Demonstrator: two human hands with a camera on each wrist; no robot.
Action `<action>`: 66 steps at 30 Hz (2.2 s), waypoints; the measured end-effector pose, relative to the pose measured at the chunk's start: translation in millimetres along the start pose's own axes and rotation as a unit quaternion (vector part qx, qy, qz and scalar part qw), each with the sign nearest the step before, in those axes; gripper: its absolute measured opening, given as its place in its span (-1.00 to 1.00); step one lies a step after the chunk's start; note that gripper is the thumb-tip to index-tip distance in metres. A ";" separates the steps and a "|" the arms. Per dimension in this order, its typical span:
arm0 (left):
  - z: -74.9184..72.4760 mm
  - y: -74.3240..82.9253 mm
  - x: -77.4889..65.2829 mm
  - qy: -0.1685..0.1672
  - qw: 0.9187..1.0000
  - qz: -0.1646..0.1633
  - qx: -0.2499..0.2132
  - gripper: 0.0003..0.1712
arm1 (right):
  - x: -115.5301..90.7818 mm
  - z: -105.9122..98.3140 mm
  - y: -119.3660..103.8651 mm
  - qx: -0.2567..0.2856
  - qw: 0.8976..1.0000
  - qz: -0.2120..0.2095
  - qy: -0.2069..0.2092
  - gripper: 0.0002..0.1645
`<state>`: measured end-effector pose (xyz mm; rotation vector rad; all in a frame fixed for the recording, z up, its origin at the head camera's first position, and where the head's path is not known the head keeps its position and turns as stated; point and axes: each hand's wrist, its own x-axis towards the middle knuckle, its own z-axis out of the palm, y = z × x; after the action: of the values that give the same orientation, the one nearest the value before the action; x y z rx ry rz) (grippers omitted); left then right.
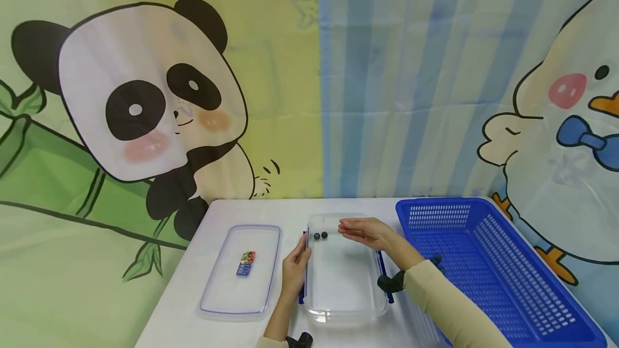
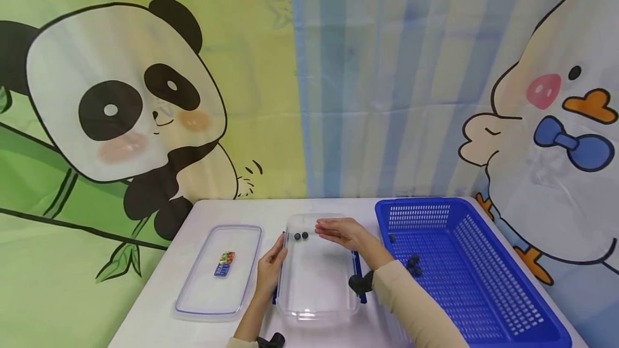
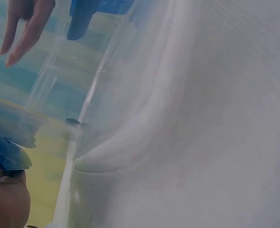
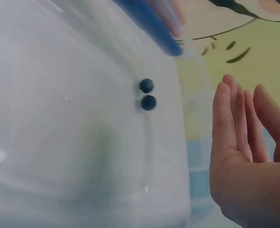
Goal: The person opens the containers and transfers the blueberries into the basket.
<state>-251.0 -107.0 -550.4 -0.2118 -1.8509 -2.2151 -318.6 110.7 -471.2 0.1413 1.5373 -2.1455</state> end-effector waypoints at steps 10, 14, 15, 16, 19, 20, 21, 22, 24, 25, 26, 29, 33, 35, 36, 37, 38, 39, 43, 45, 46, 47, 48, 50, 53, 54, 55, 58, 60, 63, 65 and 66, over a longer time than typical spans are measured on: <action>-2.7 -24.7 2.2 0.001 1.000 0.020 0.012 -0.49 | 46.2 19.2 31.0 -0.087 0.994 0.007 0.072 -0.63; -3.9 -28.7 2.3 0.000 0.998 0.056 0.022 -0.49 | 61.1 18.0 42.5 -0.104 0.988 0.007 0.118 -0.68; -4.0 -28.6 2.4 0.001 0.998 0.057 0.024 -0.49 | 65.1 16.8 45.3 -0.107 0.986 0.006 0.127 -0.70; -4.1 -28.4 2.5 0.002 0.998 0.051 0.021 -0.49 | 69.7 14.1 48.1 -0.104 0.987 -0.001 0.120 -0.74; -3.1 -26.1 2.4 0.006 1.000 0.018 0.016 -0.51 | 75.1 11.9 51.3 -0.111 0.985 -0.006 0.132 -0.78; -2.3 -25.3 2.1 0.007 1.000 0.005 0.014 -0.51 | 74.9 11.6 51.5 -0.115 0.984 -0.004 0.137 -0.77; -1.7 -24.3 1.8 0.008 1.000 -0.006 0.013 -0.51 | 74.0 11.8 51.2 -0.118 0.983 -0.002 0.142 -0.77; -1.2 -23.6 1.6 0.009 1.000 -0.016 0.011 -0.52 | 72.7 12.4 50.7 -0.118 0.982 0.000 0.147 -0.76; -0.5 -21.0 1.0 0.007 1.000 -0.023 0.010 -0.52 | 68.6 15.8 48.3 -0.124 0.978 0.011 0.170 -0.73; -0.4 -19.1 0.5 0.005 1.000 -0.023 0.008 -0.51 | 67.5 16.2 47.8 -0.123 0.977 0.012 0.171 -0.72; -0.2 -16.4 -0.1 0.001 1.000 -0.017 0.011 -0.51 | 66.4 16.5 47.3 -0.122 0.977 0.014 0.172 -0.71; 0.6 -7.1 -2.4 -0.008 1.000 -0.004 0.010 -0.50 | 65.6 15.5 46.5 -0.117 0.980 0.016 0.159 -0.68; 1.8 2.6 -4.2 -0.012 1.000 0.000 0.011 -0.49 | 68.1 13.0 47.1 -0.111 0.983 0.019 0.142 -0.65; 1.9 4.0 -4.0 -0.013 1.000 0.002 0.012 -0.49 | 70.0 12.3 47.6 -0.119 0.983 0.018 0.137 -0.65; 1.9 4.3 -3.8 -0.012 1.000 0.002 0.014 -0.50 | 70.9 12.1 48.0 -0.123 0.983 0.017 0.135 -0.65; 1.7 4.3 -3.5 -0.011 1.000 0.001 0.014 -0.50 | 71.9 12.2 48.5 -0.126 0.983 0.016 0.132 -0.65; 1.5 4.1 -3.2 -0.011 1.000 0.000 0.013 -0.50 | 72.5 12.3 49.0 -0.131 0.983 0.014 0.131 -0.65; 1.1 3.4 -2.9 -0.010 1.000 -0.001 0.011 -0.50 | 72.9 12.6 49.4 -0.135 0.982 0.012 0.129 -0.65; 0.1 2.9 -2.5 -0.010 1.000 -0.007 0.003 -0.50 | 72.6 14.9 51.3 -0.136 0.982 0.006 0.128 -0.65; -1.3 -2.4 -1.1 -0.009 1.000 -0.009 -0.005 -0.50 | 73.8 15.7 53.1 -0.134 0.983 0.003 0.129 -0.66; -1.9 -6.2 -0.4 -0.008 1.000 -0.010 -0.006 -0.49 | 74.5 16.1 54.2 -0.132 0.983 0.001 0.129 -0.66; -2.5 -10.3 0.3 -0.006 1.000 -0.009 -0.006 -0.49 | 74.8 16.4 55.3 -0.131 0.983 -0.002 0.128 -0.65; -3.2 -14.8 1.2 -0.003 1.000 -0.009 -0.005 -0.49 | 75.7 16.7 56.8 -0.129 0.984 -0.005 0.126 -0.65; -4.4 -23.3 2.4 0.001 1.000 -0.007 -0.004 -0.48 | 77.3 17.8 59.2 -0.124 0.985 -0.008 0.121 -0.65; -4.7 -26.3 2.6 0.005 1.000 -0.004 0.003 -0.48 | 78.3 21.1 62.8 -0.120 0.987 -0.011 0.110 -0.64; -4.8 -25.9 2.6 0.004 1.000 -0.002 0.003 -0.49 | 78.7 22.6 63.7 -0.117 0.987 -0.010 0.108 -0.64; -4.6 -24.7 2.6 0.002 1.000 -0.002 0.001 -0.49 | 79.3 23.9 64.7 -0.116 0.988 -0.010 0.106 -0.64; -3.5 -17.0 1.4 -0.006 1.000 0.005 -0.005 -0.49 | 80.6 28.4 66.3 -0.113 0.988 -0.010 0.103 -0.64; -2.7 -9.6 0.0 -0.013 1.000 0.012 -0.006 -0.49 | 81.2 31.5 67.0 -0.108 0.989 -0.012 0.102 -0.65; -0.5 0.3 -2.6 -0.018 1.000 0.011 -0.001 -0.49 | 82.2 34.1 67.8 -0.105 0.989 -0.016 0.101 -0.66; 0.1 3.4 -3.4 -0.019 1.000 0.005 0.003 -0.48 | 83.4 35.3 68.3 -0.102 0.989 -0.016 0.104 -0.67; 0.0 3.9 -3.6 -0.019 1.000 0.003 0.004 -0.48 | 84.3 35.7 68.7 -0.103 0.989 -0.017 0.105 -0.67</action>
<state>-246.5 -107.3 -547.7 -0.2604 -1.8761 -2.2130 -354.5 33.7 -547.8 0.2812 1.8829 -2.0339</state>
